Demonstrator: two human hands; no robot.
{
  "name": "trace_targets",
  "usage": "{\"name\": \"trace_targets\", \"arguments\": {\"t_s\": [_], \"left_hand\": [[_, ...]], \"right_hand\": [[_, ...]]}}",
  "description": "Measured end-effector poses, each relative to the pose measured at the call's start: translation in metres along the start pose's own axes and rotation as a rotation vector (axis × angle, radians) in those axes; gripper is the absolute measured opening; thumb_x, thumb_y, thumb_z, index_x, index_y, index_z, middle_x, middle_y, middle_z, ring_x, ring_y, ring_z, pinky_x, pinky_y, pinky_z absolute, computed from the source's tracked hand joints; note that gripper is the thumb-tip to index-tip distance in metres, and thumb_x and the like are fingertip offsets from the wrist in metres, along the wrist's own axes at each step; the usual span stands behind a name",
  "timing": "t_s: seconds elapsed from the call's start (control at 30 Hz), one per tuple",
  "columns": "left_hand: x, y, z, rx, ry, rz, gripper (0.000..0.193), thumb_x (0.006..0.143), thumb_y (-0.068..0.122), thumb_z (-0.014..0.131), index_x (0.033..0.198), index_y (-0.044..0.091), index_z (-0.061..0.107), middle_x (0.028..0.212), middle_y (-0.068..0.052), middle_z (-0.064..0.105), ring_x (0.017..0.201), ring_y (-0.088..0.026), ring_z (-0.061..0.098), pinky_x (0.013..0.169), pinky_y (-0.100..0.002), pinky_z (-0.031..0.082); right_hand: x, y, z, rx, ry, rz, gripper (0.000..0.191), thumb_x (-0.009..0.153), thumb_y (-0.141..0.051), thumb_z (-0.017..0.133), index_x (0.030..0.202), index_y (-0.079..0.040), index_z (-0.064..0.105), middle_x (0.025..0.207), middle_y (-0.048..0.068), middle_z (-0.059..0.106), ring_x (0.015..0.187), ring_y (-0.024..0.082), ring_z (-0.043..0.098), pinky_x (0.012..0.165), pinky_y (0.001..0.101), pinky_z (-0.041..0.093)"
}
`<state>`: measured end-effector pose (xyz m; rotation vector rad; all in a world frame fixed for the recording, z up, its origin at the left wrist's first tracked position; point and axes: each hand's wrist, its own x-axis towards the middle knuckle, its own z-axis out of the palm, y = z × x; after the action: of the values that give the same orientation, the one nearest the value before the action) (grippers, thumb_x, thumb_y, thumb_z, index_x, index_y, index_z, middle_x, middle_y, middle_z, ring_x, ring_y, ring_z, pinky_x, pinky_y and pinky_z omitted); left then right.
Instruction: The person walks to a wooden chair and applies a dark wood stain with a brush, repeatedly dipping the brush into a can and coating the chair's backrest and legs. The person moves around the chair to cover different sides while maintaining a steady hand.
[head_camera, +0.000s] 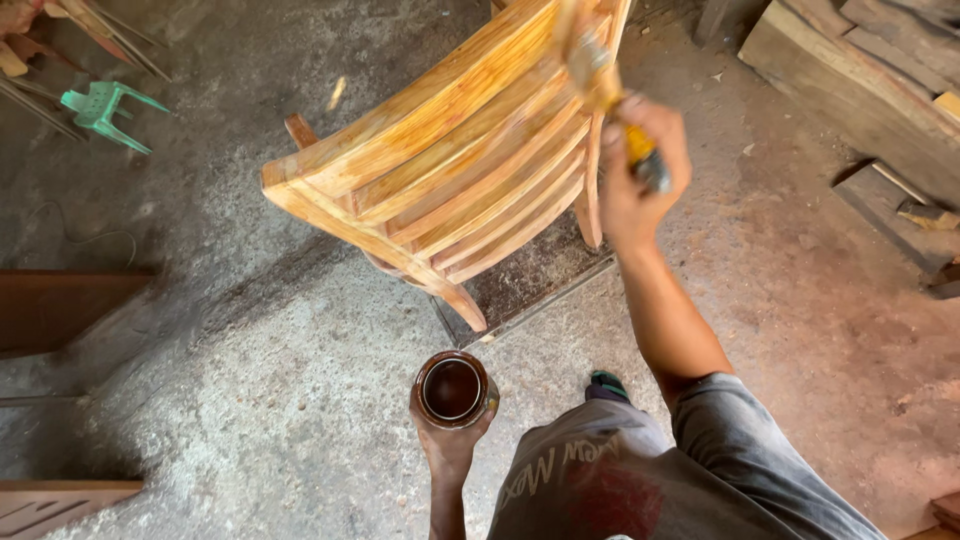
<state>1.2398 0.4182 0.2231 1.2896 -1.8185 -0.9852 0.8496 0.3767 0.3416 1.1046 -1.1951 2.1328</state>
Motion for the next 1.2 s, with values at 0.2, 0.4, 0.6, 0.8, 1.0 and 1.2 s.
{"name": "trace_targets", "arguments": {"t_s": [0.2, 0.4, 0.6, 0.8, 1.0, 1.2], "left_hand": [[-0.003, -0.006, 0.002, -0.053, 0.011, 0.019, 0.113, 0.056, 0.012, 0.097, 0.145, -0.001, 0.028, 0.133, -0.019, 0.056, 0.123, -0.03, 0.061, 0.103, -0.045, 0.056], [-0.006, -0.012, 0.003, 0.021, 0.069, 0.043, 0.117, 0.054, 0.009, 0.098, 0.144, -0.004, 0.025, 0.134, -0.02, 0.053, 0.123, -0.03, 0.058, 0.101, -0.043, 0.052], [-0.011, -0.016, 0.007, -0.103, 0.036, 0.037, 0.116, 0.057, 0.007, 0.096, 0.147, -0.003, 0.024, 0.139, -0.02, 0.051, 0.127, -0.029, 0.056, 0.104, -0.042, 0.051], [-0.003, -0.012, 0.013, -0.002, 0.044, 0.078, 0.119, 0.053, 0.007, 0.096, 0.146, -0.003, 0.024, 0.138, -0.021, 0.052, 0.125, -0.03, 0.059, 0.103, -0.043, 0.053], [0.002, -0.014, 0.013, 0.09, -0.006, 0.047, 0.123, 0.054, 0.014, 0.098, 0.146, -0.005, 0.019, 0.136, -0.022, 0.053, 0.124, -0.032, 0.06, 0.105, -0.046, 0.053], [0.001, -0.011, 0.009, 0.105, 0.051, 0.063, 0.121, 0.052, 0.017, 0.099, 0.144, -0.006, 0.024, 0.132, -0.022, 0.057, 0.121, -0.031, 0.062, 0.102, -0.046, 0.053]], "right_hand": [[0.014, 0.019, -0.016, -0.045, 0.028, 0.035, 0.016, 0.105, -0.007, 0.071, 0.12, -0.007, 0.071, 0.112, 0.011, 0.072, 0.107, 0.023, 0.069, 0.095, 0.0381, 0.064], [0.024, 0.024, -0.03, 0.038, -0.031, -0.033, 0.013, 0.105, -0.008, 0.072, 0.118, -0.006, 0.071, 0.108, 0.011, 0.071, 0.104, 0.023, 0.07, 0.097, 0.0428, 0.064], [0.03, 0.025, -0.044, -0.134, -0.046, -0.043, 0.015, 0.108, -0.01, 0.073, 0.122, -0.005, 0.071, 0.119, 0.012, 0.071, 0.115, 0.026, 0.071, 0.102, 0.0419, 0.062], [0.05, 0.035, -0.064, -0.012, -0.016, 0.035, 0.016, 0.11, -0.014, 0.073, 0.125, -0.007, 0.073, 0.118, 0.011, 0.072, 0.108, 0.02, 0.069, 0.091, 0.036, 0.062], [0.063, 0.045, -0.073, -0.138, 0.137, 0.203, 0.023, 0.1, -0.019, 0.074, 0.12, -0.009, 0.075, 0.109, 0.01, 0.079, 0.079, 0.014, 0.064, 0.066, 0.027, 0.051], [0.073, 0.044, -0.061, -0.108, 0.069, 0.034, 0.017, 0.106, -0.017, 0.073, 0.121, -0.009, 0.074, 0.116, 0.013, 0.074, 0.108, 0.026, 0.071, 0.099, 0.0422, 0.064]]}}
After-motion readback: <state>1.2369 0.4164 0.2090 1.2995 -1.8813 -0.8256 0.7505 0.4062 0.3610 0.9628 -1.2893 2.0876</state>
